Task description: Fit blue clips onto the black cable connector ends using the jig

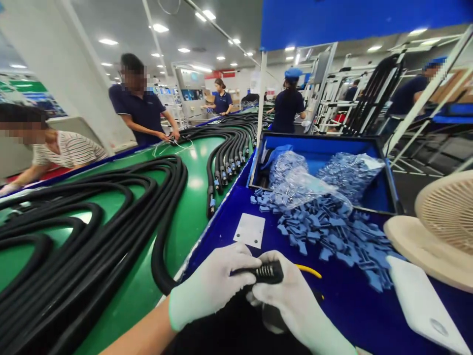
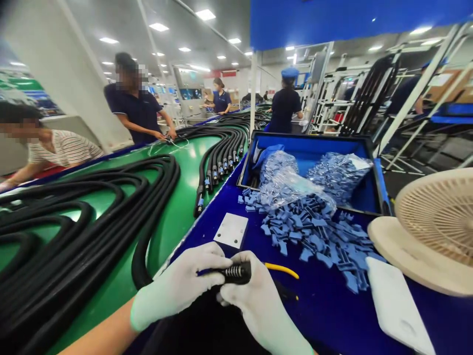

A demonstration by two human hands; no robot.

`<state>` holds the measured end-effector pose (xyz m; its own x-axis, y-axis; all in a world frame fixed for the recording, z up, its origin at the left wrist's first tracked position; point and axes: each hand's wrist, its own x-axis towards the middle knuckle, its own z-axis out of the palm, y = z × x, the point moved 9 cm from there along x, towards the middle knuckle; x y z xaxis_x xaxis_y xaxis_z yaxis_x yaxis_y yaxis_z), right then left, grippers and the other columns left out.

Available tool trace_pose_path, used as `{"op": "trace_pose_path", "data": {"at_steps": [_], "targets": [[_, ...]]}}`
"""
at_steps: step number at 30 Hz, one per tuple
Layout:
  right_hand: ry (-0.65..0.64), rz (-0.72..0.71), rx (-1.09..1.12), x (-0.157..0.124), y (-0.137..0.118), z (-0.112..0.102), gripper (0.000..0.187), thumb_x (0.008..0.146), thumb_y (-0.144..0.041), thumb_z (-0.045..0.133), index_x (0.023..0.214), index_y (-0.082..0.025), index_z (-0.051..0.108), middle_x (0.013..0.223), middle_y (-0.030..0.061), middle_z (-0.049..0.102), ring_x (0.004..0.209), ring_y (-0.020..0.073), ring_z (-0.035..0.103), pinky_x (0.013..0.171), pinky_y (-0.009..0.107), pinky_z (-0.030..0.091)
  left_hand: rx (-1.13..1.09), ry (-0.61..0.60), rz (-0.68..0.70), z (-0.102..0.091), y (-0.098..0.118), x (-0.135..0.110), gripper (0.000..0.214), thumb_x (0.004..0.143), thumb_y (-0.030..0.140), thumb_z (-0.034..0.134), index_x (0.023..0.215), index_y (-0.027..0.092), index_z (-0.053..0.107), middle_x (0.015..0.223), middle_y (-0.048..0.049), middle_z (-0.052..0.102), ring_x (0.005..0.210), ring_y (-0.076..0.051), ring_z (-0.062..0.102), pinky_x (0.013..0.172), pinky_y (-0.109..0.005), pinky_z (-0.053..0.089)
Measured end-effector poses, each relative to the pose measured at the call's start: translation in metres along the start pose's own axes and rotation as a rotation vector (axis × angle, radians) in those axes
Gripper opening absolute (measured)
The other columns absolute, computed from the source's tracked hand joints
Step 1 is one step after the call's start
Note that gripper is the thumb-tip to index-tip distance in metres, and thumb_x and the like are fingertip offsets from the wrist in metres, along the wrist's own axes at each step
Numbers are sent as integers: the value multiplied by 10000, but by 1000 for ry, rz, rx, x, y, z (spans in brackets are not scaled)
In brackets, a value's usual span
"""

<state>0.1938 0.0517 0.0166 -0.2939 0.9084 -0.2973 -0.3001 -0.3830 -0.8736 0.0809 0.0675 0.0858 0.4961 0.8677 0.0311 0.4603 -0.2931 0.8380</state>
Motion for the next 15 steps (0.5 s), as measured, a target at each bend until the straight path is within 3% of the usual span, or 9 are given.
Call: {"op": "trace_pose_path", "data": {"at_steps": [6,8,12,15], "targets": [[-55,0,-15,3,4,4,404,588,-55,647,954,-191,542,665,-58,644,590,156,672,626,283,543,153,22,-88,7,-4,-10,183,846,64,567,790,196,680,827,32,554,798,-127,555,719,-249,376],[-86,16,-13,3,7,6,412,584,-56,636,959,-192,534,675,-58,646,591,161,676,634,296,555,206,27,-57,9,-6,-10,191,850,54,549,781,187,666,820,23,537,774,-126,536,689,-254,359],[-64,-35,-172,1,-4,9,358,592,-94,722,896,-203,567,676,-50,648,568,164,661,582,283,545,274,-4,81,11,-2,-13,175,925,165,552,869,180,717,867,-31,570,765,-157,509,693,-284,379],[-29,-189,-333,-1,-31,17,251,658,-189,816,821,-202,626,654,-24,647,633,195,679,593,290,556,244,5,33,2,-8,-11,232,900,347,681,1081,218,748,884,-31,647,767,-167,578,710,-270,454]]}}
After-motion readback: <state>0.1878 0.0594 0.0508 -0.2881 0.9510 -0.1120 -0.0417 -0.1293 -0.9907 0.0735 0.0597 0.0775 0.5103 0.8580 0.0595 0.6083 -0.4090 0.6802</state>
